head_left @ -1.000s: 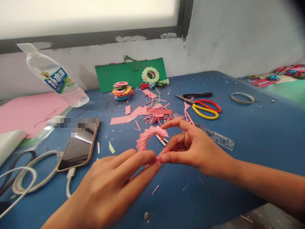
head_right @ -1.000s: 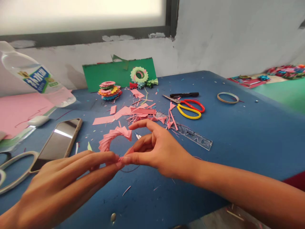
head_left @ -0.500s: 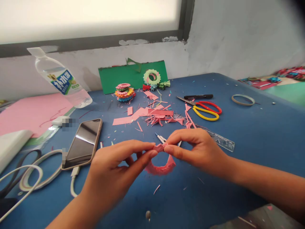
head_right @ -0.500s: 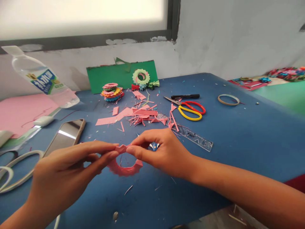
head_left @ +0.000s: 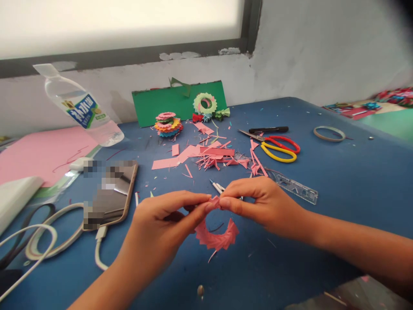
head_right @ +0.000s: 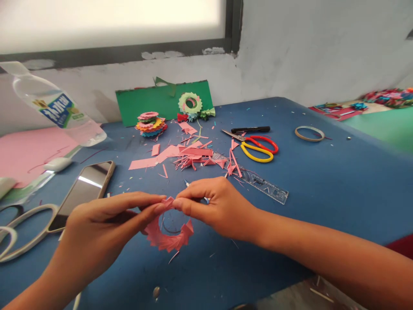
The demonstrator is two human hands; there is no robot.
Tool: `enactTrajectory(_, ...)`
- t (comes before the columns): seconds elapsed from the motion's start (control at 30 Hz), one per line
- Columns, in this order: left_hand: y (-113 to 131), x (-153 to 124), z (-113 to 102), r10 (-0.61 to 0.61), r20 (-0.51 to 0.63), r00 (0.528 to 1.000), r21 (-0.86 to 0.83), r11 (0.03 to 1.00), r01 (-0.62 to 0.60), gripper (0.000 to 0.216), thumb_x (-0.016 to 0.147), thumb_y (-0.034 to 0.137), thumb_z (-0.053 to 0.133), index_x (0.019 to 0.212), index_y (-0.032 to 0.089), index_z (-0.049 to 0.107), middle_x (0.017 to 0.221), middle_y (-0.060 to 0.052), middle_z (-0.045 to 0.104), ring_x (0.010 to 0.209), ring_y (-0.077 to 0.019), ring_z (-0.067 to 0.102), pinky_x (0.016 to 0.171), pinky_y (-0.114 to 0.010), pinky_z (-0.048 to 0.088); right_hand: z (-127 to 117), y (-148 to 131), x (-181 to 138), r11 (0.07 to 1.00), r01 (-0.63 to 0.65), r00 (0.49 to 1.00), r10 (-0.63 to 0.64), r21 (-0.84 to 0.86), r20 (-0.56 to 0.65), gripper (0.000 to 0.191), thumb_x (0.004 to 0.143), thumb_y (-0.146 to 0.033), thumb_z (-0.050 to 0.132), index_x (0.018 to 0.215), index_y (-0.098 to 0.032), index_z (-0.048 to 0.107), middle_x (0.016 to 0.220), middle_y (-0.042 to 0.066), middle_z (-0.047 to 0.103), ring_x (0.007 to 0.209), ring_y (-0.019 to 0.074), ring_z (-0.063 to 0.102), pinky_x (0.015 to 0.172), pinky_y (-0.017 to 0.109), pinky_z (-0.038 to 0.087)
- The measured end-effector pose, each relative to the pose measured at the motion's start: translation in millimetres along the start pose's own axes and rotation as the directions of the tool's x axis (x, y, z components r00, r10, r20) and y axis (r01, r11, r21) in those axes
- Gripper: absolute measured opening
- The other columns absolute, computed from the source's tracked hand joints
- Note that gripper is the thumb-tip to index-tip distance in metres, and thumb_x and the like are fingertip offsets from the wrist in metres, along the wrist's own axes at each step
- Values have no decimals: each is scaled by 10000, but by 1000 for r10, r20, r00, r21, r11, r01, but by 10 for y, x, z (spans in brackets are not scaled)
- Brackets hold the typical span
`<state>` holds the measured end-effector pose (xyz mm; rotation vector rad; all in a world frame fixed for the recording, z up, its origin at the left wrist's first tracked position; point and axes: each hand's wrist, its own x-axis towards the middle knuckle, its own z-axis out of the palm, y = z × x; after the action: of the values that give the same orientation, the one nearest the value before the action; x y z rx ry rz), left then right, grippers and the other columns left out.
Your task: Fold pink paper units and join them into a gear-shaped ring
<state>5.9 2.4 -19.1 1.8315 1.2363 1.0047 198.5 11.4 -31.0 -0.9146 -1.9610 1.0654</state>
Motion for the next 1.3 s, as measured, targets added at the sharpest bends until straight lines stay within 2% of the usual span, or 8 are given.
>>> enactTrajectory(0.13,-31,19,4,-119,171,978,50,992,112,60,730,270,659,744,242,710,651,44,694,521,-90,605,446,-146,440,29,60,14,982,142,990,-139,-126,33,171,862,-194,530,760,-120,647,685,9,600,646,86,532,614,196,407)
enactTrajectory(0.23,-57,51,13,-124,220,968,165,982,89,103,772,293,608,759,243,698,724,25,684,651,-118,613,536,-185,449,-50,141,72,944,206,977,-212,-257,4,272,880,-247,495,688,-117,637,655,23,599,626,98,533,599,213,402)
enactTrajectory(0.43,-103,100,14,-156,219,963,207,972,110,190,833,331,499,801,200,634,824,-7,667,753,-163,599,669,-281,461,-502,367,252,835,-51,908,-189,-548,-373,333,898,-315,429,721,-129,641,698,47,641,659,143,578,600,260,419)
enactTrajectory(0.67,-94,116,-13,-166,244,955,-46,982,183,223,809,362,547,825,158,636,784,-34,671,692,-149,616,636,-252,471,-533,626,361,751,-11,981,-120,-660,-153,134,802,-199,598,909,-172,675,943,76,672,913,211,588,817,347,432)
enactTrajectory(0.8,-78,120,-18,-207,250,946,-166,953,252,218,782,362,593,826,160,660,705,-21,657,609,-123,601,566,-219,470,-472,683,405,737,-17,990,-82,-675,-115,121,800,-139,576,865,-158,676,895,91,674,892,230,590,830,398,424)
enactTrajectory(1.03,-24,101,-32,-206,246,947,-174,952,252,231,799,385,574,883,199,683,783,-18,689,664,-119,591,562,-192,462,-474,293,268,857,-19,991,-52,-515,-122,119,824,-209,564,877,-163,660,839,43,671,765,147,618,687,270,487)
enactTrajectory(1.13,5,88,-31,-190,213,958,-125,968,220,250,799,389,572,889,185,687,785,-28,704,650,-128,583,556,-211,456,-398,118,186,985,-70,997,72,-156,6,145,798,-284,614,870,-170,668,838,30,667,770,131,618,666,237,493)
enactTrajectory(1.3,38,73,-21,-193,173,966,-83,974,210,258,796,373,573,906,173,692,776,-34,711,595,-126,568,532,-224,449,-238,48,147,963,-221,975,214,155,59,154,734,-288,681,816,-157,687,730,24,656,654,110,590,591,225,478)
